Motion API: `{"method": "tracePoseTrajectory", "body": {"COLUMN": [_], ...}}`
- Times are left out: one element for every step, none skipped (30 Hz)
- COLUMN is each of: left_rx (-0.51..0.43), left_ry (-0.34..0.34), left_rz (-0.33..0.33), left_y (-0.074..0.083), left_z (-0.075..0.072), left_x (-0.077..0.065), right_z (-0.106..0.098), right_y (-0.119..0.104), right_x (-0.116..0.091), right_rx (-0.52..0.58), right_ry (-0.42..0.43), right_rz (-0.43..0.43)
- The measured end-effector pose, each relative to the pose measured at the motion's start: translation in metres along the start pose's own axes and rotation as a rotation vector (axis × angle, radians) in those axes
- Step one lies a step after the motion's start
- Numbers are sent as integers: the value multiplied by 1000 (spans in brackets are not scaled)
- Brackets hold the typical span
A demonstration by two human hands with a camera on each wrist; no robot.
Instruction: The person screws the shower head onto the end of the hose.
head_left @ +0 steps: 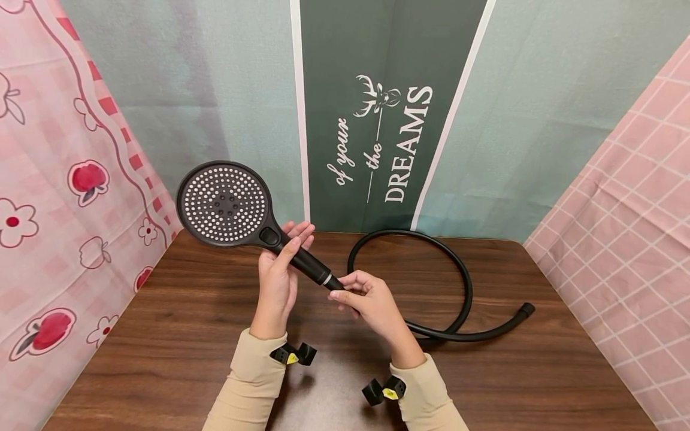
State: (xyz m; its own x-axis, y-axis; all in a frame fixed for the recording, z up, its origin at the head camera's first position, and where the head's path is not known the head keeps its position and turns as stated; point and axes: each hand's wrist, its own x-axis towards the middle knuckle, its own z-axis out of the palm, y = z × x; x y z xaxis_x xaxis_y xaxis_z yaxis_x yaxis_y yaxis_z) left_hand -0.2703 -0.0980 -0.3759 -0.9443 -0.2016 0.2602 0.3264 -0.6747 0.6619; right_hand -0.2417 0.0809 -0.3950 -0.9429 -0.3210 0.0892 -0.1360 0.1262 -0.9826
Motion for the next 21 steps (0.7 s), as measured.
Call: {"method": "tracePoseTrajectory", "body": {"left_rx": [-1, -2, -2, -2, -2, -2, -2, -2, -1, -1, -2, -3, -3, -3, -4, -4, -5, -5, -5, -5, -6], "left_ry": [1, 1, 1, 2, 2, 1, 1, 0, -1, -1, -2, -2, -2, -2, -3, -4, -4, -5, -5, -5, -5], "left_rz": [0, 0, 0, 1, 1, 1, 2, 2, 2, 2, 2, 2, 2, 2, 2, 2, 2, 3, 3, 4, 3], "left_y": [0, 0, 0, 0, 0, 0, 0, 0, 0, 0, 0, 0, 0, 0, 0, 0, 0, 0, 0, 0, 0], "left_z": [0, 0, 0, 0, 0, 0, 0, 0, 0, 0, 0, 0, 0, 0, 0, 0, 0, 0, 0, 0, 0], "left_x": [0, 0, 0, 0, 0, 0, 0, 0, -1, -1, 0, 0, -1, -1, -1, 0, 0, 0, 0, 0, 0], "right_z": [0, 0, 0, 0, 0, 0, 0, 0, 0, 0, 0, 0, 0, 0, 0, 0, 0, 0, 0, 0, 0], "right_y": [0, 0, 0, 0, 0, 0, 0, 0, 0, 0, 0, 0, 0, 0, 0, 1, 1, 1, 1, 1, 1], "right_x": [0, 0, 0, 0, 0, 0, 0, 0, 0, 0, 0, 0, 0, 0, 0, 0, 0, 0, 0, 0, 0], "right_rx": [0, -1, -2, -3, -4, -6, -7, -7, -7, -7, -8, -7, -7, -8, -9, -8, -7, -5, -4, -4, -1], "right_ry": [0, 0, 0, 0, 0, 0, 0, -1, -1, -2, -3, -3, -3, -2, -1, 0, 1, 2, 2, 2, 2], "right_rz": [0, 0, -1, -1, -2, -2, -2, -2, -3, -4, -5, -6, -6, -7, -7, -8, -9, -11, -12, -14, -15]}}
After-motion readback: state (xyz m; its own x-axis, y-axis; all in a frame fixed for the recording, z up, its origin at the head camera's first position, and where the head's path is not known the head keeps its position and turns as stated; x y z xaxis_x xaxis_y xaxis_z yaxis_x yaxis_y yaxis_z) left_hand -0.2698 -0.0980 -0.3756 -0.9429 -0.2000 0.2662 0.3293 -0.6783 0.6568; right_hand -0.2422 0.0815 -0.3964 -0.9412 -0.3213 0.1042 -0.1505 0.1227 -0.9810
